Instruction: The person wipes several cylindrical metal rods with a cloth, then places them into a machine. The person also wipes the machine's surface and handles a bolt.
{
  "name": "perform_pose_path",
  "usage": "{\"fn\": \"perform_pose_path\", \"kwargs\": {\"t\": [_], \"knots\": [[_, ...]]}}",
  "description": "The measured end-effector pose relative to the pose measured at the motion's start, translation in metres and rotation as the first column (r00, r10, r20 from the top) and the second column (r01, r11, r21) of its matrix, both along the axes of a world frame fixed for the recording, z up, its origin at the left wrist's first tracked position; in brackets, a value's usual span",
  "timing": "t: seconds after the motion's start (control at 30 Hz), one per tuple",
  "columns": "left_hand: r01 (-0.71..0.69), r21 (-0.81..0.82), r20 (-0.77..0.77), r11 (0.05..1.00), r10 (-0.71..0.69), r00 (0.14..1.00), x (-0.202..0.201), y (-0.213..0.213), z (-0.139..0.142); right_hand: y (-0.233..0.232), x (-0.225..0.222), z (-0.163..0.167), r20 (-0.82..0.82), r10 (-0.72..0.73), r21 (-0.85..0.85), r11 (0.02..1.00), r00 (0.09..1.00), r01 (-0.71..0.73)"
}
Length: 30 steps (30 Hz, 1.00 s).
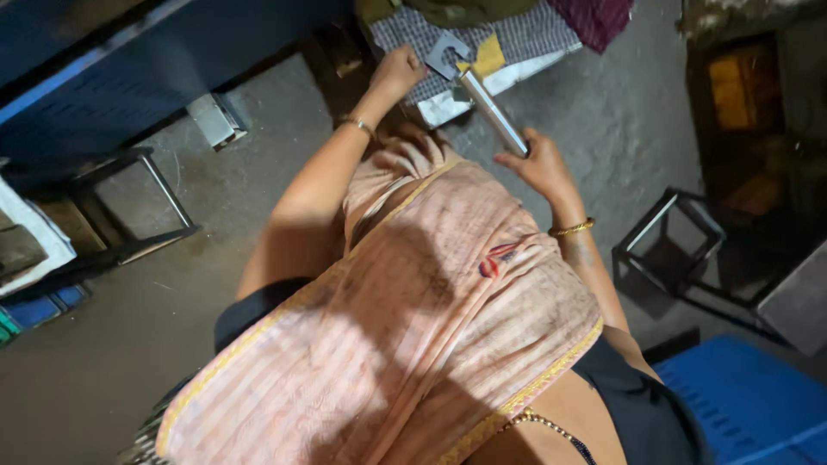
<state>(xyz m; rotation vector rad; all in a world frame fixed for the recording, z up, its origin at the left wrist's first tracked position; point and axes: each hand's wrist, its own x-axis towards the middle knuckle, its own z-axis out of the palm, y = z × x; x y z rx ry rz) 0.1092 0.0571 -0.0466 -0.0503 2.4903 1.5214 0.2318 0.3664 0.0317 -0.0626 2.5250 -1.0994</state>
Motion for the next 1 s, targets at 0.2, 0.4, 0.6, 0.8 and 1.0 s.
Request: {"fn": "perform_pose_path", "kwargs": {"t": [0.2,0.4,0.6,0.8,1.0], "knots": [[0.006,-0.4,-0.042,0.916,-0.025,0.999,-0.019,0.06,-0.006,0.039,0.019,0.008,0.087,-0.2,-0.028,0.979,0.976,0.203],[-0.09,-0.63,-0.113,0.772,0.023,0.993,-0.039,0.079,-0.012,0.049,0.016,0.013,0.175,-0.274,0.01,0.961,0.946,0.277],[-0.083,-0.616,-0.054,0.783,0.064,0.997,-0.043,0.083,-0.024,0.048,0.002,-0.003,0.156,-0.214,-0.12,0.965,0.964,0.233],[-0.111,-0.311,-0.056,0.944,0.098,0.994,-0.033,0.074,-0.018,0.044,-0.029,-0.007,0.144,-0.154,-0.074,0.983,0.978,0.166],[-0.37,0.481,0.317,0.795,0.235,0.919,-0.029,0.069,-0.022,0.028,-0.048,0.001,0.072,-0.064,-0.128,0.989,0.995,0.073]]}}
